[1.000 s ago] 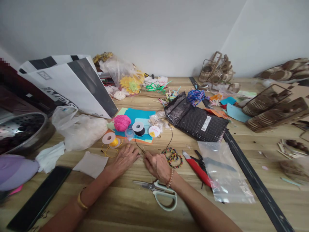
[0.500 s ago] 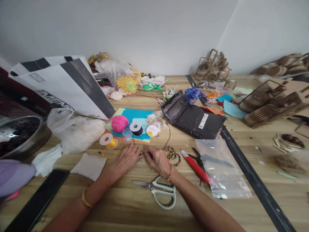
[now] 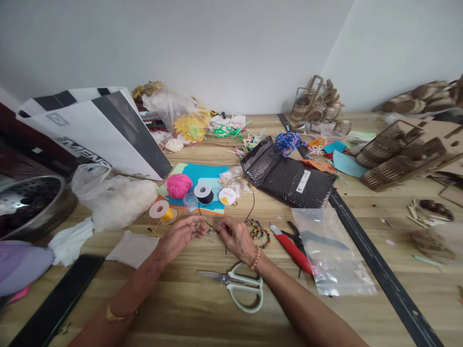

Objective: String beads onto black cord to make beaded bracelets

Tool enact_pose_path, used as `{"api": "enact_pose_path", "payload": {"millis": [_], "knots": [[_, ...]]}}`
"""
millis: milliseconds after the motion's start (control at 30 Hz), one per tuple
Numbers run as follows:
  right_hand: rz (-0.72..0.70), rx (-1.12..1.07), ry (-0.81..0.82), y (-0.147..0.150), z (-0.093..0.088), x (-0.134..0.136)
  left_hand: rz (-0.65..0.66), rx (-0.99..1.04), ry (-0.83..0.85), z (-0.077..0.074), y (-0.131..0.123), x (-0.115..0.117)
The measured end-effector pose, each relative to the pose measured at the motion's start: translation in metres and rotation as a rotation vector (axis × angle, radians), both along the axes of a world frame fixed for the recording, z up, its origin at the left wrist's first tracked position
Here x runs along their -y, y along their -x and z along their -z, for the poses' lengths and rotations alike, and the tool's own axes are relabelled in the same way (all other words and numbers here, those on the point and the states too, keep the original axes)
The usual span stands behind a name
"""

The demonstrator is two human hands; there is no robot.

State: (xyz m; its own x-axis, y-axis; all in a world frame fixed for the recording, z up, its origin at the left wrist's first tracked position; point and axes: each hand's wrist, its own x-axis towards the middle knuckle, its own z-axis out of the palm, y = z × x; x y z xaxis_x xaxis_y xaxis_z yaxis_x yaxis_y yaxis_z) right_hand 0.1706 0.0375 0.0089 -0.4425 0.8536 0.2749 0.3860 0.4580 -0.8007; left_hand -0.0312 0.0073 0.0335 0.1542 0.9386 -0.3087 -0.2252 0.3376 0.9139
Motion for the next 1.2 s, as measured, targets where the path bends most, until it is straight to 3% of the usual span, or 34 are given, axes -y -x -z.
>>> {"api": "enact_pose_path", "payload": {"millis": [133,333,467,700,867,1200], "knots": [[0.009,-0.119,0.0,0.001,-0.011,0.003,0.011,0.156,0.086,0.0,-0.004,0.005],[-0.032,-0.219,-0.094,0.002,-0.035,0.015,0.047,0.244,0.085,-0.002,-0.009,0.013],[-0.05,-0.247,-0.218,0.002,-0.041,0.019,0.047,0.202,0.095,-0.001,-0.011,0.017],[-0.076,-0.143,-0.271,0.003,-0.036,0.018,-0.033,0.063,0.067,-0.004,-0.02,0.022],[-0.088,-0.095,-0.193,0.006,-0.03,0.022,-0.054,0.005,0.038,-0.005,-0.028,0.026],[-0.099,-0.106,0.024,0.01,-0.031,0.026,-0.121,0.063,0.006,0.013,-0.026,0.024]]}}
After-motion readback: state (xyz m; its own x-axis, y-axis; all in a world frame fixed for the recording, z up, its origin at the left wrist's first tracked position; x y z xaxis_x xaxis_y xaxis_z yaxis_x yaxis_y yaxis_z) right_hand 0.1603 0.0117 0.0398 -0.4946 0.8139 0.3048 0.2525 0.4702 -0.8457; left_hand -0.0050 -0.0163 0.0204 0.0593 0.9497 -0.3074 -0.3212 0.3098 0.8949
